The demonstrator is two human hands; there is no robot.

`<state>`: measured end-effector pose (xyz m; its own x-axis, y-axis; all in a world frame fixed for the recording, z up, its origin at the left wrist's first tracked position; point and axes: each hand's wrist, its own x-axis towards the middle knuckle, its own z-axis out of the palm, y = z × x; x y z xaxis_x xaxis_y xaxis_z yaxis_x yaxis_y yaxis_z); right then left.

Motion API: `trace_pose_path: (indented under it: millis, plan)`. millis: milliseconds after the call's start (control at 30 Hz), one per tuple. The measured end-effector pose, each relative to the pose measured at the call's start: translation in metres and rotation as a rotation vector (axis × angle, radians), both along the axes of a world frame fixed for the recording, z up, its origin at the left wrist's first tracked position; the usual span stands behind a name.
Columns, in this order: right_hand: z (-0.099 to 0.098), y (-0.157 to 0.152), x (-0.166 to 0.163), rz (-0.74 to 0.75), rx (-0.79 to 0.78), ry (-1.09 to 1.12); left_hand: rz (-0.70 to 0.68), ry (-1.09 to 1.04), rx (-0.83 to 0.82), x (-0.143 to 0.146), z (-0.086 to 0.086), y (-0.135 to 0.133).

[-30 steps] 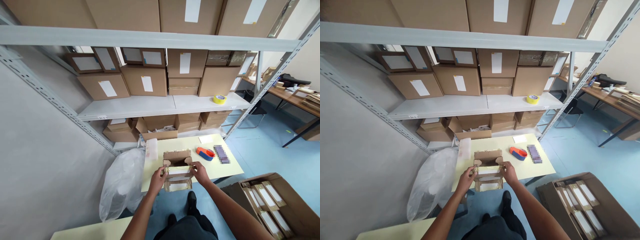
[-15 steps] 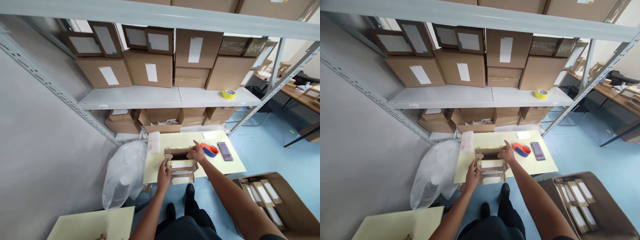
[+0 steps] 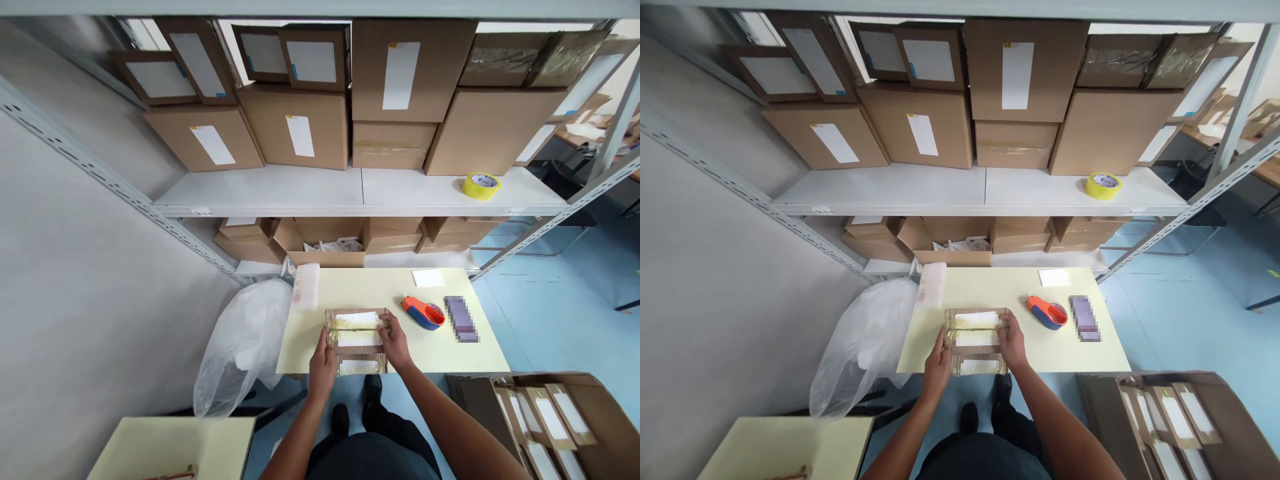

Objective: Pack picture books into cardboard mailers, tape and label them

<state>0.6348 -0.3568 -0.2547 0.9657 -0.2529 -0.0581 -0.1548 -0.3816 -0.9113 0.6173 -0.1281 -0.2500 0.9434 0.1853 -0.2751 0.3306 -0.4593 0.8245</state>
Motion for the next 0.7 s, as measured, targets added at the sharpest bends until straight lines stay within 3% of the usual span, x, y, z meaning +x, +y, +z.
trace_pose_path:
  millis: [133, 367, 567, 700]
  plan:
    - [-0.001, -0.009, 0.022, 0.023, 0.037, -0.059, 0.036, -0.035, -0.005, 0.021, 0.006, -0.012]
    - [0.001, -0.021, 0.046, 0.029, 0.048, 0.021, 0.026, -0.03, -0.003, 0.037, 0.002, -0.02]
    - [0.001, -0.025, 0.05, 0.082, 0.06, 0.037, 0.142, 0.0, 0.172, 0.07, 0.016, -0.034]
    - [-0.002, -0.027, 0.049, 0.097, 0.078, 0.035, 0.121, 0.011, 0.256, 0.084, 0.015, -0.04]
